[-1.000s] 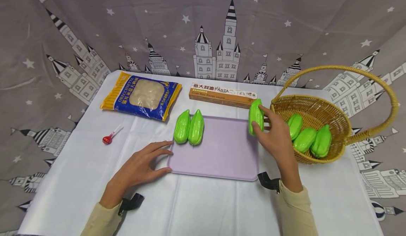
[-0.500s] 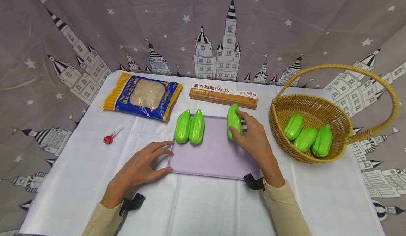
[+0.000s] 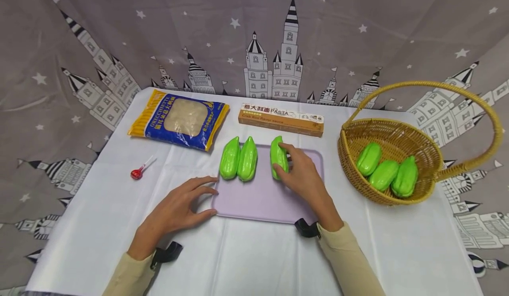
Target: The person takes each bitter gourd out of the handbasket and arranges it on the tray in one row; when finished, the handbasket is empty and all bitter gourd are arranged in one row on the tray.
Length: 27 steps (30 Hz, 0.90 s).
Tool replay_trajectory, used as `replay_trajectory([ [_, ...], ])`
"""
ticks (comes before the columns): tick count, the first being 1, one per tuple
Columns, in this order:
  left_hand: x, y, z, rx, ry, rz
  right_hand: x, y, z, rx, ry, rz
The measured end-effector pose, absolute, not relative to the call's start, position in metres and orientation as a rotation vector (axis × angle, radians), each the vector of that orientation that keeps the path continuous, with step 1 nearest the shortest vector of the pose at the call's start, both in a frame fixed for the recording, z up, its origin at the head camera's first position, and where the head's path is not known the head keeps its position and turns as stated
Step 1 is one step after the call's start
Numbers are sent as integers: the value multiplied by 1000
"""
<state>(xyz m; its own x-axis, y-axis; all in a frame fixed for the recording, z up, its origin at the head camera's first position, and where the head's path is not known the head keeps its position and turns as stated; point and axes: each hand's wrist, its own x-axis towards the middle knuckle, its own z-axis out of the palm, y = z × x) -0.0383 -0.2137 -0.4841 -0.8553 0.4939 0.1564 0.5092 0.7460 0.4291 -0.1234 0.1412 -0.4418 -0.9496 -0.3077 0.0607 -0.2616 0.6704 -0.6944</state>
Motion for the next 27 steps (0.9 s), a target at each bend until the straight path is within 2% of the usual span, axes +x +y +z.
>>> replay_trajectory([
  [27, -37, -214, -484, -827, -2863, -766, -127, 108, -453, -463, 2758, -1145],
])
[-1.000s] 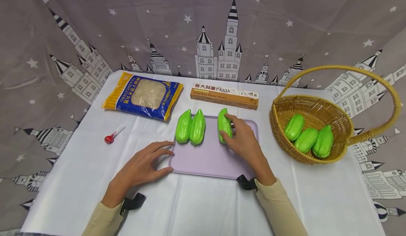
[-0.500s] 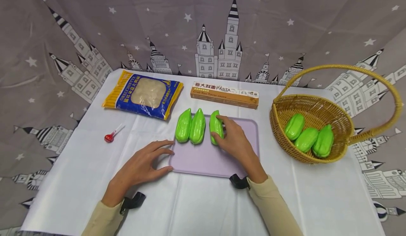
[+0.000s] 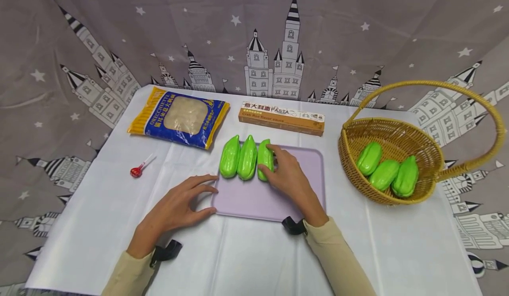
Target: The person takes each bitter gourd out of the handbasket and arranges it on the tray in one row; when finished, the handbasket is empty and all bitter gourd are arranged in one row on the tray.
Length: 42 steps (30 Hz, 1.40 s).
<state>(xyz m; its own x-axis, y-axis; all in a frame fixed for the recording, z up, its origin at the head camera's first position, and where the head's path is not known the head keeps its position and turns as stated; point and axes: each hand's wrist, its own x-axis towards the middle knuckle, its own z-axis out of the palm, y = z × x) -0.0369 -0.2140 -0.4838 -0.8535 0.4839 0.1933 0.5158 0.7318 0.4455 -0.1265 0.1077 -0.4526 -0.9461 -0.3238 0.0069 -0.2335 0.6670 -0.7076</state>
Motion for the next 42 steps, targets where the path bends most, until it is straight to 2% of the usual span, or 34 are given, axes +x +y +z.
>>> replay_trajectory([
  [24, -38, -213, -482, -816, -2909, -777, -126, 108, -454, -421, 2810, -1119],
  [42, -38, -213, -483, -821, -2899, -756, -122, 172, -431, -409, 2999, -1200],
])
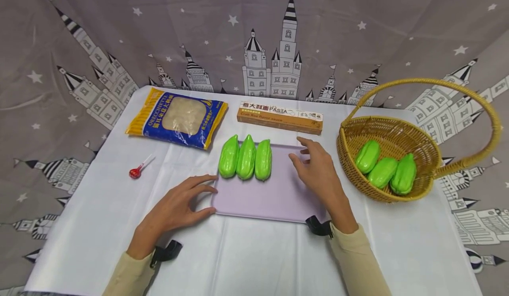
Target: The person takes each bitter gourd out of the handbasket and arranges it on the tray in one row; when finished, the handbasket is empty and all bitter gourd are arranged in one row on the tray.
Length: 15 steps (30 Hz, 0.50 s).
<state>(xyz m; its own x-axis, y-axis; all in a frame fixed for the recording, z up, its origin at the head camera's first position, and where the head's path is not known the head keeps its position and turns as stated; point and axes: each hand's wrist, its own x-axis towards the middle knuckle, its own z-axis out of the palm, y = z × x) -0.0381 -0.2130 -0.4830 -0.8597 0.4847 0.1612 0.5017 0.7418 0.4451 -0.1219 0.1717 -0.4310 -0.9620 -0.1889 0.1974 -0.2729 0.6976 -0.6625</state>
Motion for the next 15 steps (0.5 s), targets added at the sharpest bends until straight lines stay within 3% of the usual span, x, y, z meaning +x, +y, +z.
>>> replay_trajectory([
  [15, -38, -212, -482, -829, -2879, -751, -116, 222, -415, 271, -2692, 1022],
])
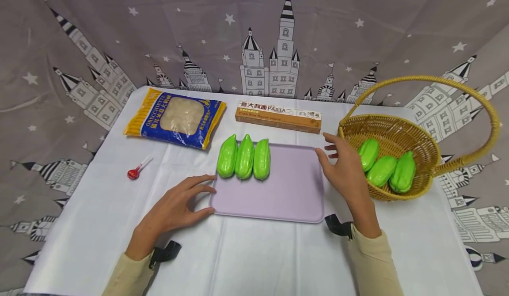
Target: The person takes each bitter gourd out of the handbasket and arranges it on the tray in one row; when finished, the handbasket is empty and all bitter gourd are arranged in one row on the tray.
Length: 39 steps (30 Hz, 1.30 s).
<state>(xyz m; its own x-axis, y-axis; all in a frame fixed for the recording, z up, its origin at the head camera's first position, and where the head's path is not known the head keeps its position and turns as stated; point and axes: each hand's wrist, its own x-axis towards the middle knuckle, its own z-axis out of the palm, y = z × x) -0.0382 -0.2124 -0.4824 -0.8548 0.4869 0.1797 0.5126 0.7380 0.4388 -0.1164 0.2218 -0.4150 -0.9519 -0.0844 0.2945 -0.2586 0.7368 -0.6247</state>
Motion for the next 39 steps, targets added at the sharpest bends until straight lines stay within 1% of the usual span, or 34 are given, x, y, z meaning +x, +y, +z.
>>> replay_trajectory([
  [12, -39, -213, -483, -831, -2887, -767, -121, 260, -418, 198, -2611, 1038],
  [20, -38, -213, -482, -828, -2891, -762, -124, 287, -423, 63, -2648, 979],
  [31, -38, -212, -482, -827, -2894, -751, -127, 309, -431, -38, -2690, 848],
  [39, -38, -212, -482, -821, -2906, -748, -132, 316, -433, -126, -2826, 788],
])
